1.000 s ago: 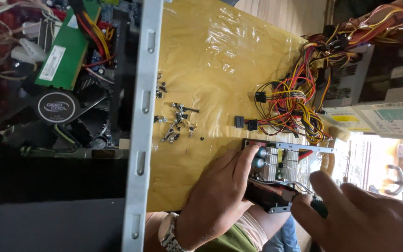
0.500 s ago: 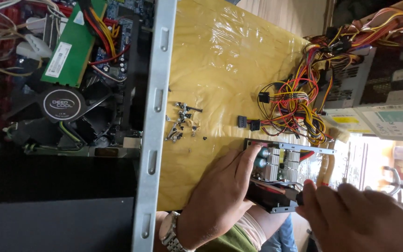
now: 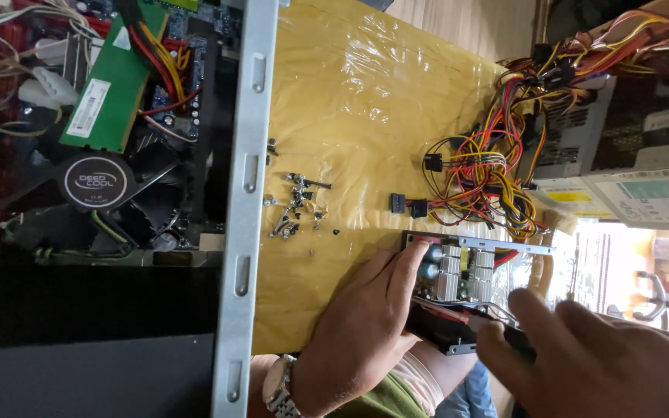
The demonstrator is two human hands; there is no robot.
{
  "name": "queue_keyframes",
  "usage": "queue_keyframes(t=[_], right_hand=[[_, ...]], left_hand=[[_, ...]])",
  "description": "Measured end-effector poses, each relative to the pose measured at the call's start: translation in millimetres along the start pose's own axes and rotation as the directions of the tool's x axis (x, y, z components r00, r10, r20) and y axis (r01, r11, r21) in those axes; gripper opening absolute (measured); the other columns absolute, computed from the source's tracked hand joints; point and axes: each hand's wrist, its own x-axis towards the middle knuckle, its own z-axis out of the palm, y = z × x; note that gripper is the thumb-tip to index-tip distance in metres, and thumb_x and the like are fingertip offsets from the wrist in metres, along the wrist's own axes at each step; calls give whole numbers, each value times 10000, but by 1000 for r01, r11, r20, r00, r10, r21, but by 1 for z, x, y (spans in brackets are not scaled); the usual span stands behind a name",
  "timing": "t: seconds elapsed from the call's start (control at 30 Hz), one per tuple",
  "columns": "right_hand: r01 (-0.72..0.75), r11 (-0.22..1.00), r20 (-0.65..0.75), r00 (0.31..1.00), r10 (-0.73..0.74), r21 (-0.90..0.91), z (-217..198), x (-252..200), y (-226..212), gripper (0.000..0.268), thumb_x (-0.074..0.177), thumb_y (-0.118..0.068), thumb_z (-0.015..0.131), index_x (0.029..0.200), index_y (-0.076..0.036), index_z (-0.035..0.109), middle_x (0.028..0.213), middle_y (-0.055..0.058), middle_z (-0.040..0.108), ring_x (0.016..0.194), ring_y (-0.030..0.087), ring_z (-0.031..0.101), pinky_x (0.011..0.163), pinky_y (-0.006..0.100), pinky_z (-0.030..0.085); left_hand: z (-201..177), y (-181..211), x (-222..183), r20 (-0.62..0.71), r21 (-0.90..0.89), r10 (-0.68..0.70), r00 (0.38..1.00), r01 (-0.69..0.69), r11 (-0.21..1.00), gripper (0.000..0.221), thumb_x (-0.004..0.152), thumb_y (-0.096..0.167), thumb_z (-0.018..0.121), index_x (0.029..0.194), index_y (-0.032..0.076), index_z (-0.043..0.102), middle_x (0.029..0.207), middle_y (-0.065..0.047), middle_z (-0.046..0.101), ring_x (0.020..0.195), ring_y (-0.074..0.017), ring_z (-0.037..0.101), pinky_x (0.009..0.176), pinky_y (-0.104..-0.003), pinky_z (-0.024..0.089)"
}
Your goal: Disassembling a computer power supply unit by removing screws and cleaning the internal components with a brush.
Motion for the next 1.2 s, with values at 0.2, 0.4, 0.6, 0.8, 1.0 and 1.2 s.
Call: queue_keyframes(t=[0.2,0.4,0.6,0.8,1.0,1.2], right_hand=[[-5,998,2,1000,5,-58,10,-11,-11,284,937,-277,546,1102,-79,666,876,150,668,493,210,619,339,350,436],[40,998,-41,998,-38,39,-8,10,3,220,914,-150,558,1087,-63,662,877,108,587,508,216,563,374,358,439],[54,997,36,998,-52,-56,17,-23,-4,470,844,-155,519,1292,-44,613,882,201,648,330,192,530,321,367,451],[-76,997,69,995,74,25,-6,2,-2,300,859,-136,567,1146,-57,600,1002,118,573,602,224,628,374,401,472],[159,984,14,987,-158,-76,-1,4,4,358,924,-107,498,1237,-7,640,587,85,555,367,212,495,338,392,344],[-78,992,275,960,47,103,7,-4,1,570,652,-256,586,1216,-265,507,1069,211,521,239,214,667,234,433,504]], left_hand=[[1,-1,-2,-4,25,-1,1000,1,1000,1171,583,127,965,1538,-60,314,1461,-260,526,1330,-372,514,1101,-425,415],[5,-2,-4,-15,54,-9,1000,10,998,1167,583,136,964,1539,-50,322,1472,-259,521,1343,-376,508,1093,-436,418],[2,-1,-1,-9,35,18,1000,-18,999,1168,593,145,974,1531,-73,313,1428,-257,542,1276,-384,530,1056,-439,431],[3,-1,-4,2,47,0,1000,0,999,1184,598,169,983,1540,-69,306,1384,-245,559,1224,-367,538,1031,-433,442],[4,-3,-3,-5,83,14,1000,-14,996,1204,588,190,989,1548,-72,310,1364,-231,574,1197,-345,549,1024,-414,448],[4,-2,-4,3,73,2,1000,-2,997,1204,585,187,988,1545,-63,307,1367,-238,568,1211,-362,540,1037,-434,440]])
